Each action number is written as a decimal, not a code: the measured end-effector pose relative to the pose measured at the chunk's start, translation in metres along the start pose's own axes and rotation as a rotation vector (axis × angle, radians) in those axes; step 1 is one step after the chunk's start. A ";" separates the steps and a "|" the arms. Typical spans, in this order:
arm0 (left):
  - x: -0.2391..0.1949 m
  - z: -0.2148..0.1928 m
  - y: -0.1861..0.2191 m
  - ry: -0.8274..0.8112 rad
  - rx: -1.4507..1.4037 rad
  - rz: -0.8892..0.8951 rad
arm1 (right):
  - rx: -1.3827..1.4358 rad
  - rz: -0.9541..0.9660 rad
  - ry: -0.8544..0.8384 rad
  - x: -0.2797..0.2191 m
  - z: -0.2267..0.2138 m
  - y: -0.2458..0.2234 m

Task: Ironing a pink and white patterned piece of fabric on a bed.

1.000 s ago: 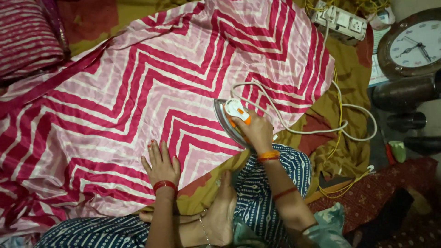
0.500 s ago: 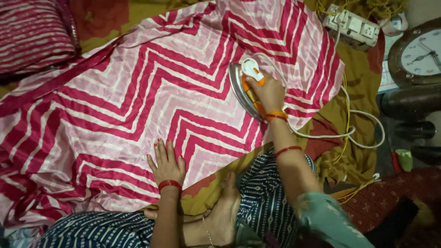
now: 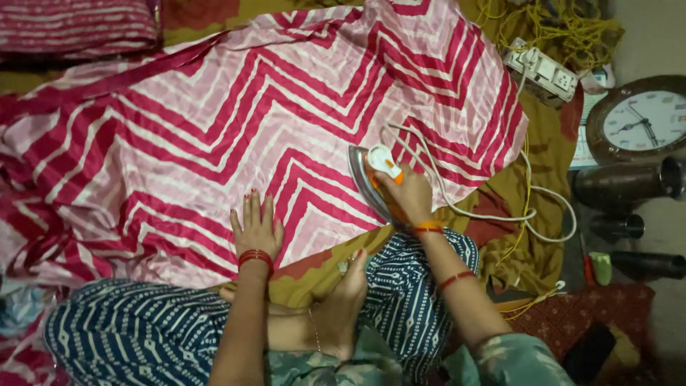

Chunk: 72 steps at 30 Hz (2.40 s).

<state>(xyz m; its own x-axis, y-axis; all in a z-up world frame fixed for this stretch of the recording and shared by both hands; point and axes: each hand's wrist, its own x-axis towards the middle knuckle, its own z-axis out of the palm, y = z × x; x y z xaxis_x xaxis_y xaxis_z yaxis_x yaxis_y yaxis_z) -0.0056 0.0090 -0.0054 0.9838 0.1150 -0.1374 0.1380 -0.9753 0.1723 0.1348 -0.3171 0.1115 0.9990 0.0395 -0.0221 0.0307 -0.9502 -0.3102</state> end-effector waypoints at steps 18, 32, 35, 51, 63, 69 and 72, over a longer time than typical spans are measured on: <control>-0.002 -0.002 -0.011 -0.033 -0.087 -0.065 | -0.099 -0.625 -0.419 0.001 -0.003 -0.058; -0.006 -0.015 -0.010 -0.124 0.008 -0.058 | -0.007 -0.313 -0.157 0.010 0.026 -0.128; -0.006 -0.040 -0.024 -0.183 0.019 -0.059 | 0.044 -0.384 -0.186 -0.005 0.013 -0.136; 0.004 -0.036 -0.081 -0.202 -0.039 -0.345 | 0.063 -0.574 -0.282 -0.036 0.016 -0.163; 0.008 -0.062 -0.087 -0.381 0.002 -0.281 | 0.011 -0.403 -0.234 0.012 0.053 -0.189; -0.001 -0.096 -0.123 -0.469 -0.001 -0.310 | 0.081 -0.517 -0.330 -0.037 0.027 -0.193; 0.006 -0.082 -0.128 -0.498 -0.044 -0.334 | 0.077 -0.616 -0.312 -0.061 0.039 -0.179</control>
<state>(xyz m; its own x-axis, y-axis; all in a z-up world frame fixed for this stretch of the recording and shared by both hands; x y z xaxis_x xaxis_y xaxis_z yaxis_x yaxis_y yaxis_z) -0.0080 0.1504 0.0514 0.7160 0.3018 -0.6295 0.4460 -0.8915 0.0799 0.0667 -0.1375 0.1317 0.7439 0.6623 -0.0890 0.5747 -0.7021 -0.4205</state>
